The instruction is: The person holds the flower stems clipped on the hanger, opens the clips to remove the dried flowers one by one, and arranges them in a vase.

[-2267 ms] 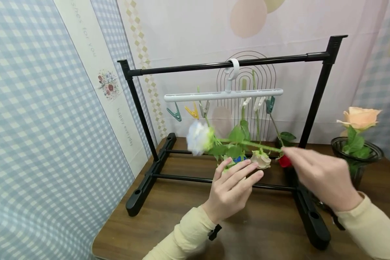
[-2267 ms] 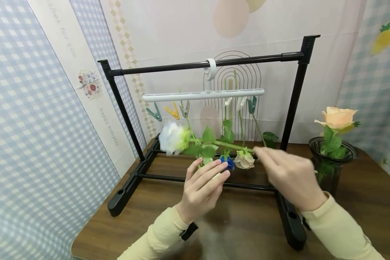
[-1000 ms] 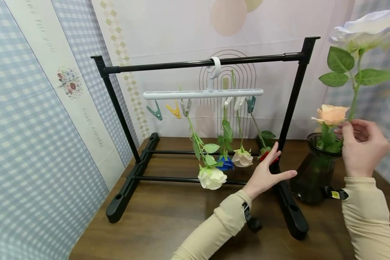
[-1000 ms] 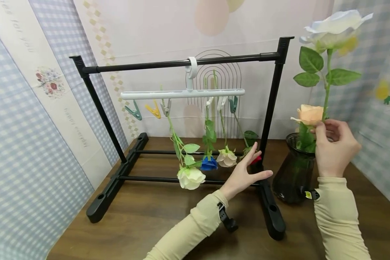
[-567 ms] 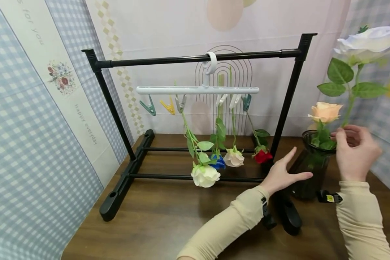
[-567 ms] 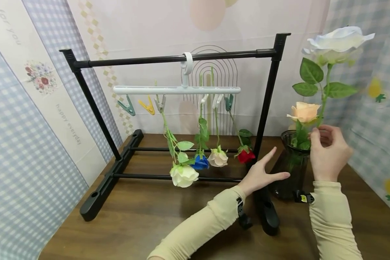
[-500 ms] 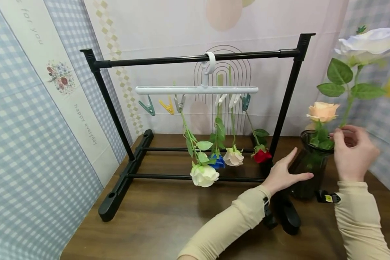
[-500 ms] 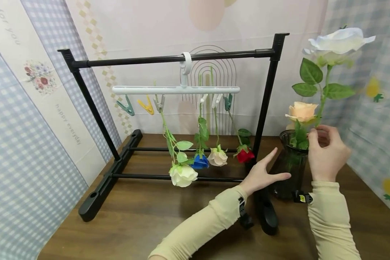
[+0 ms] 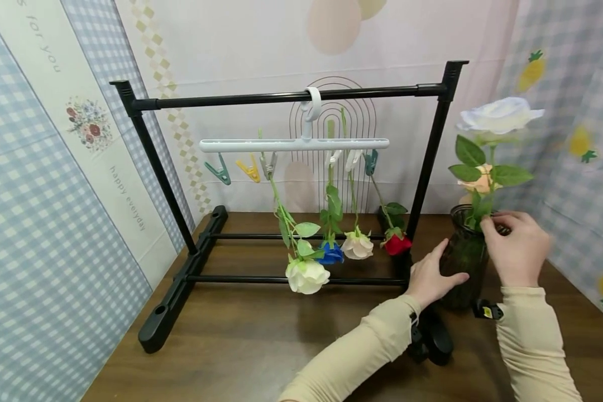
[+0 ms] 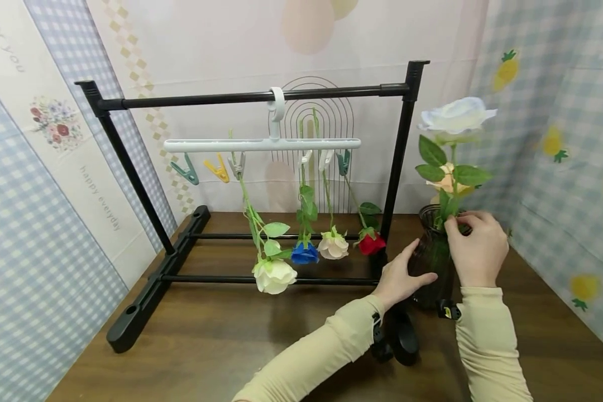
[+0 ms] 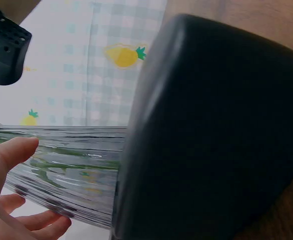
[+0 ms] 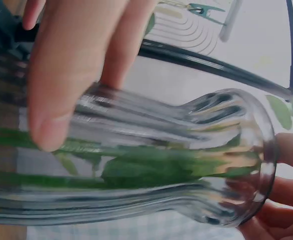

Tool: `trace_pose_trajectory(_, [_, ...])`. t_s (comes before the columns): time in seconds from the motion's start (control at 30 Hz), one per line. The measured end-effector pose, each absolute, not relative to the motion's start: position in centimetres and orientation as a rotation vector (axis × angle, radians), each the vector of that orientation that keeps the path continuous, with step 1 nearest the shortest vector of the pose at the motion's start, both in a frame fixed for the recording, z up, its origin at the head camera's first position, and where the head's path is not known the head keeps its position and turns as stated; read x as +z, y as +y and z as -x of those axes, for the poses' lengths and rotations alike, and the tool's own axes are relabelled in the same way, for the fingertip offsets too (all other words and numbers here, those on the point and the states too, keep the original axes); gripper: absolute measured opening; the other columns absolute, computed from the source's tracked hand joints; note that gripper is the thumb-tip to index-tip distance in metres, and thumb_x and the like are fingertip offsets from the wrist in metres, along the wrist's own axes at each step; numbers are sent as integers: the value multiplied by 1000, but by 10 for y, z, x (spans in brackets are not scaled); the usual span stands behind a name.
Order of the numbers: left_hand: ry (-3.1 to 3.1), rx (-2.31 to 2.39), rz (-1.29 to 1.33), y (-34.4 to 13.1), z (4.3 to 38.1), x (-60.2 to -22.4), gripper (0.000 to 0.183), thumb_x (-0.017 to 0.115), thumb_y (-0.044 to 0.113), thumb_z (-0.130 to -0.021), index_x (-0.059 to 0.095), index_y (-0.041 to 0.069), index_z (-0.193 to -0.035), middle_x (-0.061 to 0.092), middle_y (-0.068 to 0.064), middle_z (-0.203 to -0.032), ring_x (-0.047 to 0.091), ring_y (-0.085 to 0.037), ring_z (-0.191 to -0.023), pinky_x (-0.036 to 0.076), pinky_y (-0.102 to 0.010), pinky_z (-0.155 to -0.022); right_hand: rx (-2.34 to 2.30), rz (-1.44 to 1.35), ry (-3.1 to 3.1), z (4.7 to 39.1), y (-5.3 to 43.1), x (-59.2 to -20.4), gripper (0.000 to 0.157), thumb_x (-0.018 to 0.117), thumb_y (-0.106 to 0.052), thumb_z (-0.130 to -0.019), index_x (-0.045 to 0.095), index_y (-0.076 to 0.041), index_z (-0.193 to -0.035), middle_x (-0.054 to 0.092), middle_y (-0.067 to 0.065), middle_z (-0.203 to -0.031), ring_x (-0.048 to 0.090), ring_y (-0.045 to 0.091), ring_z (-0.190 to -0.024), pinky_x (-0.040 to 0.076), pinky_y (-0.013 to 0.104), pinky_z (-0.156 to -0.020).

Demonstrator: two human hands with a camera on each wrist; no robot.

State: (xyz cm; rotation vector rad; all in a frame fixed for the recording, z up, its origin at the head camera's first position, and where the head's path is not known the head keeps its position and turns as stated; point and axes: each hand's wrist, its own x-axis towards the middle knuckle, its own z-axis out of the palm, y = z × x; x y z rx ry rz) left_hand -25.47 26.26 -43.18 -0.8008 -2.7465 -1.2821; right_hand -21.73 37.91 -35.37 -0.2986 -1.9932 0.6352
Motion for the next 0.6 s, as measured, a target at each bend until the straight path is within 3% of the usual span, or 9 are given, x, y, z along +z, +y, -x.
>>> trace_pose_trajectory(0.1, [-2747, -1229, 777, 266, 258, -434, 73, 69, 46, -85, 34, 36, -149, 50, 14, -143, 52, -3, -127, 39, -31, -106, 632, 287, -2082, 219, 380, -356, 32, 59, -15, -91, 71, 14, -86, 65, 31, -106, 57, 47, -97, 41, 58, -87])
trace_pose_trajectory(0.23, [-2747, -1160, 767, 269, 260, -433, 73, 70, 47, -85, 35, 36, -148, 52, 14, -142, 54, -3, -126, 40, -30, -104, 616, 280, -2122, 219, 382, -357, 35, 56, -14, -93, 70, 15, -81, 64, 30, -108, 54, 49, -102, 40, 60, -87])
trace_pose_trajectory(0.6, [-2764, -1097, 736, 271, 261, -433, 72, 69, 46, -86, 36, 34, -148, 52, 13, -142, 54, -2, -125, 40, -33, -105, 677, 166, -1994, 220, 382, -356, 28, 58, -7, -91, 67, 17, -78, 65, 30, -102, 54, 49, -95, 39, 57, -84])
